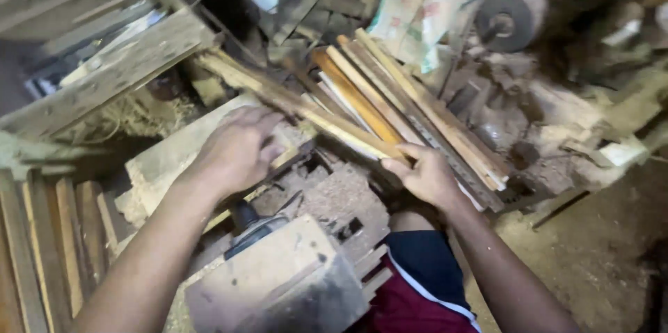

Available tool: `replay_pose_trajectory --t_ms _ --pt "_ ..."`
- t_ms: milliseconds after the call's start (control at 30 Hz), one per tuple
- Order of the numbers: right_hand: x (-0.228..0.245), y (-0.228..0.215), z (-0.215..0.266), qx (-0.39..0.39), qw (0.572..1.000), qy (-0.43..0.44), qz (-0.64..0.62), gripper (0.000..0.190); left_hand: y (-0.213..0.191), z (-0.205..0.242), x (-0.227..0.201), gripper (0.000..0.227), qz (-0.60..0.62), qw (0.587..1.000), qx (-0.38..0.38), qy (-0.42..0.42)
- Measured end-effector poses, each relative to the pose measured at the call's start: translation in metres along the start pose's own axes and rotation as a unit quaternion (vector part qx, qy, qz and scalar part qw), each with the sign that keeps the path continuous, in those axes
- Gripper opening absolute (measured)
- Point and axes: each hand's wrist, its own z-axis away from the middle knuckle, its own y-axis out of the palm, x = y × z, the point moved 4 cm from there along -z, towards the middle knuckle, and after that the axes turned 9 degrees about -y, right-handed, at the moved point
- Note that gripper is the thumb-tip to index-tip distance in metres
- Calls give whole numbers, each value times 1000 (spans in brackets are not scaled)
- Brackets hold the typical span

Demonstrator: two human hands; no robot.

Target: Feeding thin wooden strips through a shaping machine to create a profile.

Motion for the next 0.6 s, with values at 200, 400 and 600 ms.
replay_pose_trajectory --t_ms 200,400,600 --pt "-95 -49 9 -90 989 113 32 39 16 -72 -105 63 -174 978 71 87" --pt "-133 -62 3 -21 971 165 175 43 40 -99 -158 67 -143 980 89 105" --pt "-117 -53 -12 -129 965 -65 217 33 53 -94 -95 60 -127 985 108 50"
